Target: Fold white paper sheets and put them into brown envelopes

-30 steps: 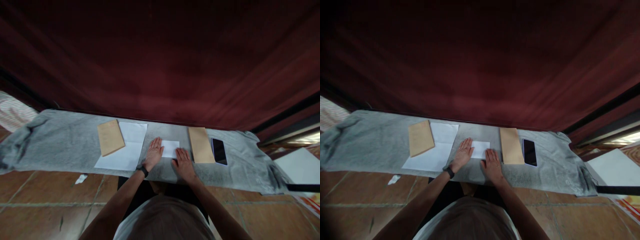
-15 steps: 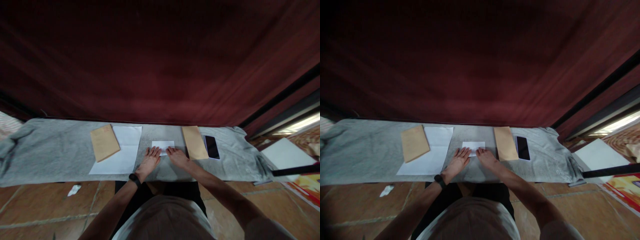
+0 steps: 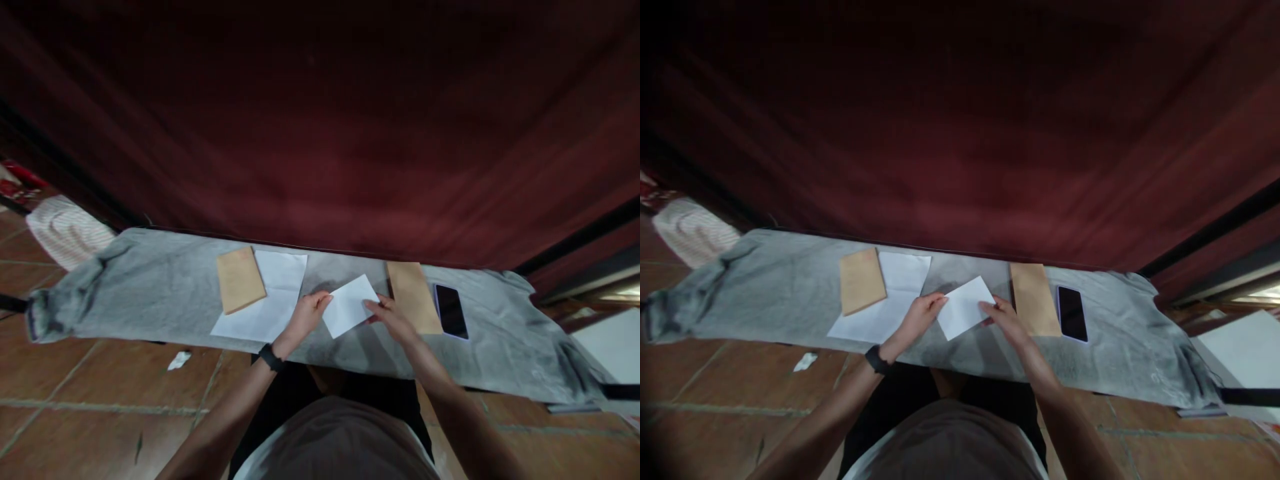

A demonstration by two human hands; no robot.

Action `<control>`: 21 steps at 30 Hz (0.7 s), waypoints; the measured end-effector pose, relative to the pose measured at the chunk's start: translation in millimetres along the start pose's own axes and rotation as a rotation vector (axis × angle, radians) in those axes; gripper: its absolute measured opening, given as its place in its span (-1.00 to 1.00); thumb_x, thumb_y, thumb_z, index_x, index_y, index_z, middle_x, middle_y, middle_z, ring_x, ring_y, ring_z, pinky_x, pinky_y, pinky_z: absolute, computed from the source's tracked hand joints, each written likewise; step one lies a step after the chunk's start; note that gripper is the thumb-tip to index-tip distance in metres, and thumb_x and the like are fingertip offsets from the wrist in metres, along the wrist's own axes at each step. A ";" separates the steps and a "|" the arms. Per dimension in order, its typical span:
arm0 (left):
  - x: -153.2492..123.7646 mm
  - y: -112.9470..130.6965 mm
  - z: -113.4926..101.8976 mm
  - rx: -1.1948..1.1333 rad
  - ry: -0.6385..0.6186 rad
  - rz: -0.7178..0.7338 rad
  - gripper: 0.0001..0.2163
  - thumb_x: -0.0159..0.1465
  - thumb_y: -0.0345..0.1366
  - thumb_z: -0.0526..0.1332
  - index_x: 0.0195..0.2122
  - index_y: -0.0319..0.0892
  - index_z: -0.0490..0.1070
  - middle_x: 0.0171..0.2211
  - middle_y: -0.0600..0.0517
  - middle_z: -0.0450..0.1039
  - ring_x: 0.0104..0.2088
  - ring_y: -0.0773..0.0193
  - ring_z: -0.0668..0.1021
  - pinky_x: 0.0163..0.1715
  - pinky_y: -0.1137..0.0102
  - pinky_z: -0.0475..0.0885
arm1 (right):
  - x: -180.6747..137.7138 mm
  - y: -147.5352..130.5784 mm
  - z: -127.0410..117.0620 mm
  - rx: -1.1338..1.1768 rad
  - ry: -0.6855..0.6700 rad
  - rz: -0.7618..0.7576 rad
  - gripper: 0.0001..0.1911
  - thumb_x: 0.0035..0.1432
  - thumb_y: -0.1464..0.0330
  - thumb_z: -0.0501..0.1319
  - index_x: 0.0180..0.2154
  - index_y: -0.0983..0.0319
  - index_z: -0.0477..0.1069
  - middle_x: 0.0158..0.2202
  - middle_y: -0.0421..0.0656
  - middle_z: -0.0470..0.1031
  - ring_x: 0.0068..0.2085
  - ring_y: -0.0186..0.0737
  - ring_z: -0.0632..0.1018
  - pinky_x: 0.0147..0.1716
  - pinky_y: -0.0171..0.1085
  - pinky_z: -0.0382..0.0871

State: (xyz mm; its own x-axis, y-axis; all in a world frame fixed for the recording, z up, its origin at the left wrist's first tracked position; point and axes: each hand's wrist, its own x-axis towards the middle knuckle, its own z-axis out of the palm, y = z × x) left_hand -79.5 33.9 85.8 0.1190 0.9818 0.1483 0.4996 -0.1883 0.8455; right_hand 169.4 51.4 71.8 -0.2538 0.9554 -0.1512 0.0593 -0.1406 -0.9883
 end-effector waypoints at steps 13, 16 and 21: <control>-22.1 -120.1 -164.3 0.547 0.611 -0.687 -0.48 0.08 -0.18 0.47 -0.07 -0.33 0.29 -0.03 -0.31 0.44 0.13 -0.31 0.41 0.07 -0.05 0.32 | -20.6 81.5 5.9 -0.216 0.288 0.123 -0.59 0.10 0.09 0.20 -0.10 0.18 0.53 -0.31 -0.09 0.63 -0.37 -0.07 0.62 -0.49 -0.20 0.57; -23.6 -131.0 -164.3 0.497 0.609 -0.709 -0.53 0.02 -0.25 0.50 -0.18 -0.22 0.26 -0.13 -0.20 0.48 0.10 -0.23 0.45 0.04 0.03 0.34 | -20.6 80.2 8.8 -0.292 0.320 0.134 -0.59 0.11 0.10 0.18 -0.08 0.18 0.51 -0.33 -0.11 0.62 -0.47 -0.14 0.60 -0.52 -0.22 0.54; -29.6 -135.4 -175.3 0.331 0.597 -0.627 -0.66 0.10 -0.36 0.41 -0.40 -0.10 0.16 -0.51 0.09 0.41 -0.21 0.02 0.57 -0.28 0.26 0.43 | -22.2 80.2 9.8 -0.275 0.313 0.100 -0.57 0.14 0.08 0.15 -0.06 0.19 0.48 -0.21 -0.07 0.63 -0.41 -0.13 0.62 -0.49 -0.22 0.56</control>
State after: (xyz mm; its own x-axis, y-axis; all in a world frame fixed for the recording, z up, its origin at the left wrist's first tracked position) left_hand -301.1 35.0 56.8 -0.6718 0.7401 0.0307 0.5539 0.4744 0.6842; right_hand 170.4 16.4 -4.4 0.0689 0.9792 -0.1908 0.3348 -0.2028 -0.9202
